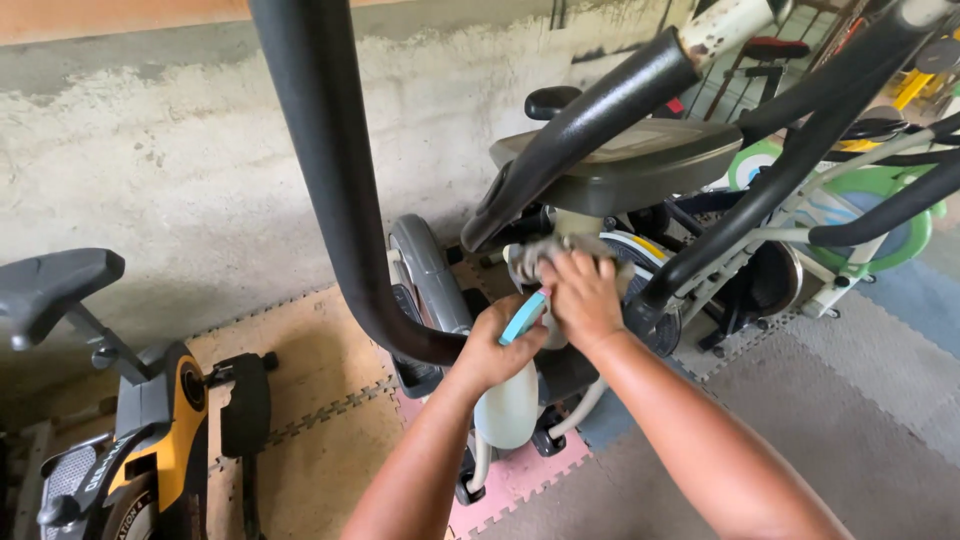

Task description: Cleaning and wiping down various gym machines using a spray bottle and a cloth.

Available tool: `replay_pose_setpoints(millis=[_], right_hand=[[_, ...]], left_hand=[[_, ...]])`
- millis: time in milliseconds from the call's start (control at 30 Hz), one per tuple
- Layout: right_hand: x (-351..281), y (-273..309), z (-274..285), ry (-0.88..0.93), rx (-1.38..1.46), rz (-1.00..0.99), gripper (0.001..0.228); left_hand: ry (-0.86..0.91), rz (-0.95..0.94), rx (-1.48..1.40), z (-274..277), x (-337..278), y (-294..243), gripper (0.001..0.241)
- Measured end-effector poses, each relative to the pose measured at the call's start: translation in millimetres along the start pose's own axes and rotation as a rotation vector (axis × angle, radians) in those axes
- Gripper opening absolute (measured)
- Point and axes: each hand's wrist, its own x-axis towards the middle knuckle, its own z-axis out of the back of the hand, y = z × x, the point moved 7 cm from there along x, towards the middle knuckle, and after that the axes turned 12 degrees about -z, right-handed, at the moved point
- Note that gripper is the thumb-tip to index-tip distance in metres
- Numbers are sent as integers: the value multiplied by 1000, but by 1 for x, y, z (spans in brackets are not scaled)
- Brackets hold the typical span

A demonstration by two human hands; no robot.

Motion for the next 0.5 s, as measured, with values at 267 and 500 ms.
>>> replay_pose_setpoints(millis=[267,500], right_hand=[[-59,22,-57,267,-14,0,38],[-152,-4,-81,189,338,-219,40]], left_hand=[[-7,71,-7,-2,-3,7,22],[40,123,44,-2,-1,8,25]])
